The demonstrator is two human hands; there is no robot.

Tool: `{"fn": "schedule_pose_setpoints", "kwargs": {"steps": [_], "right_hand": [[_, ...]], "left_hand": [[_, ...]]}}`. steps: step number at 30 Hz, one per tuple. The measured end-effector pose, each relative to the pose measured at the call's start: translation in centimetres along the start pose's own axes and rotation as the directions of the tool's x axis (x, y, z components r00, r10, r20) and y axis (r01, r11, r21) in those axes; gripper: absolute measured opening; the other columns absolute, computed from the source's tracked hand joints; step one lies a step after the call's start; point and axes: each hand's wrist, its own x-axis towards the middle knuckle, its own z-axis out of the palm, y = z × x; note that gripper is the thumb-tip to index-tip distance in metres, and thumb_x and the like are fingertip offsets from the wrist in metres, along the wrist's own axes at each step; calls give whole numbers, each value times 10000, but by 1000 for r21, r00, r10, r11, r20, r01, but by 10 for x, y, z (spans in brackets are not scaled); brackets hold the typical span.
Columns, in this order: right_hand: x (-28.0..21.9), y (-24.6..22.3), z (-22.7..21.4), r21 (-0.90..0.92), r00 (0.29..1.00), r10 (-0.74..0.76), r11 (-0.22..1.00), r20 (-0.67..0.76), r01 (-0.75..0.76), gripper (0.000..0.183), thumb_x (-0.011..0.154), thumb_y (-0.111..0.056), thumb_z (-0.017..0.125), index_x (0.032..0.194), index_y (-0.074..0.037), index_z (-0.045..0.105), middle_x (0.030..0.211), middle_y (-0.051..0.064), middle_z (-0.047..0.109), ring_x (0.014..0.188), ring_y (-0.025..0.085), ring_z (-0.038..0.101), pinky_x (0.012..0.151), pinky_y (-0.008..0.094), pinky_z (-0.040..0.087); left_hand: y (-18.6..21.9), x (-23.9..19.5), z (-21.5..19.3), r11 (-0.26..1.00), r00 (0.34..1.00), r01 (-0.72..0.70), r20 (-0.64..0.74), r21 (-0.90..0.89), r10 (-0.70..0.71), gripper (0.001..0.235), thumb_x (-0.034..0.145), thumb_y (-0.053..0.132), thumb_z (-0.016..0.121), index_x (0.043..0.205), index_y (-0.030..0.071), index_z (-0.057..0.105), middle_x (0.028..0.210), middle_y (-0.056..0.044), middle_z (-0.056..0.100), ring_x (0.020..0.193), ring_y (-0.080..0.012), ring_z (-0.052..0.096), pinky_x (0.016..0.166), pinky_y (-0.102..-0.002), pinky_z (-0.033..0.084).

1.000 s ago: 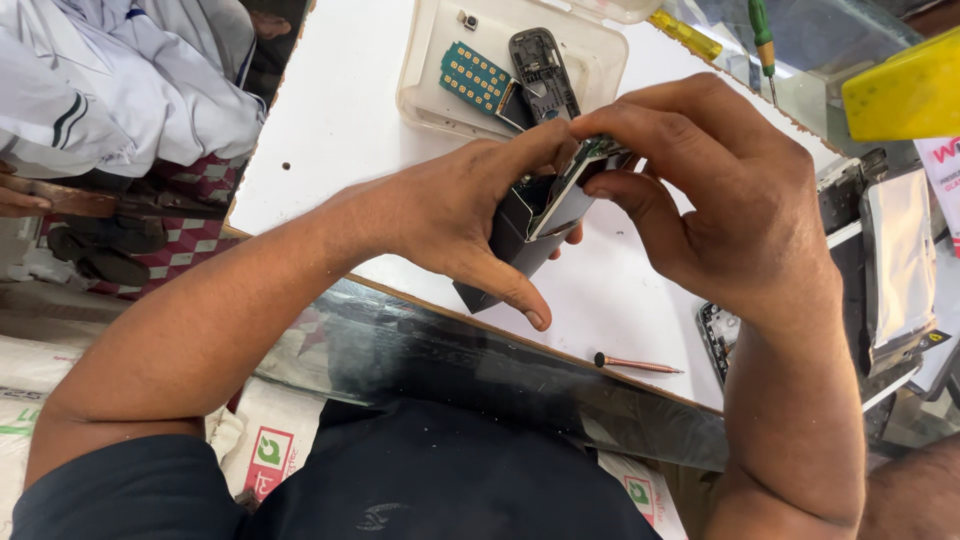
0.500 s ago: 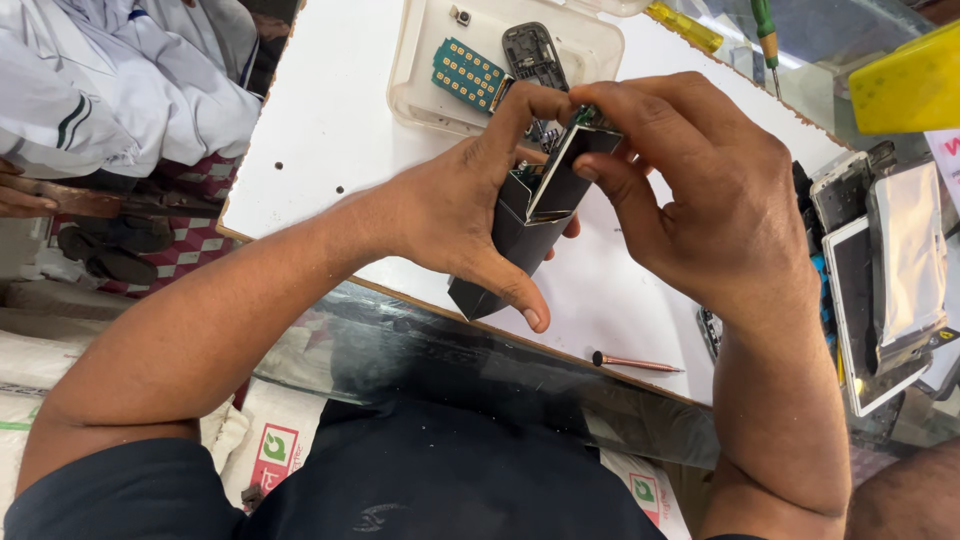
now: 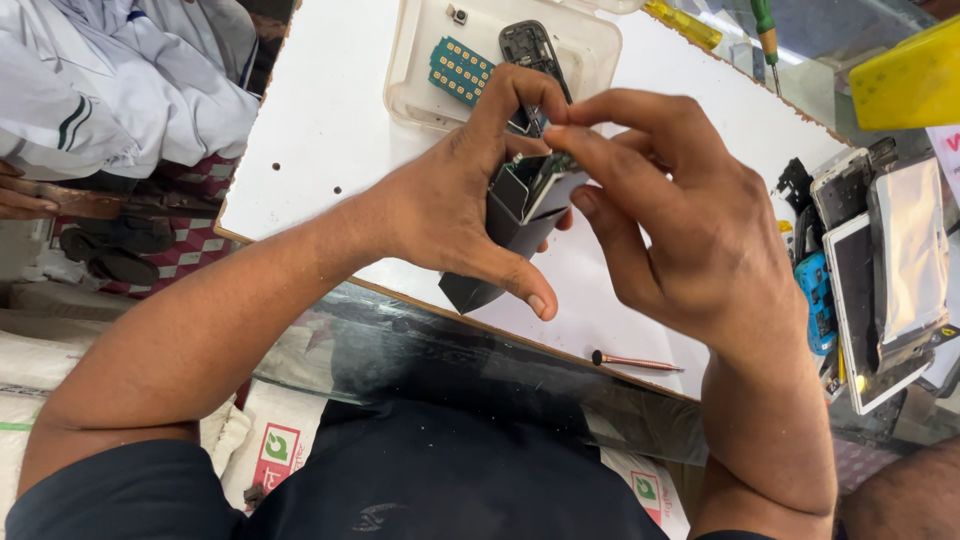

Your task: The person disassembles a small electronic device, removes the circuit board, and uses a screwdriver to adjust components on the board. They then reassemble the device by placing the board back into the casing and securing it.

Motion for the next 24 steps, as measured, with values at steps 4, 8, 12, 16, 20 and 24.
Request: {"fn": "schedule_pose_setpoints", "kwargs": {"steps": [4,8,12,16,20,24], "right_hand": [[-7,-3,-1,-5,1000,-12,1000,8,12,418,898,52,742,1293,-63,669,1322,125,609,1027,272,725,862,361,616],[-27,8,-3,21,998,4,1000,-68,-3,505,859,-31,762,1326,22,576,1384,179,541,1161,366,660,941,411,579],[-58,30,-4,74,996,86,994,-15,-85,408,883,-63,767,1270,-33,642,1384,162,559,1128,312,687,917,381,588],[-92,40,-2,53,968,178,980,177,-190,378,848,-159,821,1202,-100,703,1225,64,679,1022,222,728,827,347,603],[-114,37,0,72,844,289,931,453,-357,466,720,-276,862,1156,-172,734,1018,19,725,822,190,740,661,345,596],[-126,35,6,150,868,210,940,451,-306,405,706,-241,822,1085,-131,731,1014,54,708,895,275,697,702,378,565]], "left_hand": [[3,-1,2,986,988,-151,-16,76,152,1061,767,434,1014,1387,129,208,1382,-108,470,1085,-187,755,887,-326,701],[14,-10,-13,980,980,-195,-34,27,196,831,948,400,917,1464,125,326,1378,-63,499,1065,-172,729,972,-320,618],[38,-26,-36,966,959,-222,-211,-131,191,692,1053,489,749,1542,173,375,1405,41,541,1077,-126,685,905,-261,624],[60,-17,-49,689,888,-263,-109,676,446,561,1041,415,724,1470,194,439,1324,17,638,1118,-170,673,930,-316,597],[67,22,-42,163,869,-276,174,947,463,525,991,470,823,1369,215,562,1116,-17,659,1032,-213,665,787,-375,550],[69,53,-32,-34,886,-294,286,955,365,500,879,473,825,1296,258,653,951,15,659,870,-173,666,633,-340,533]]}}
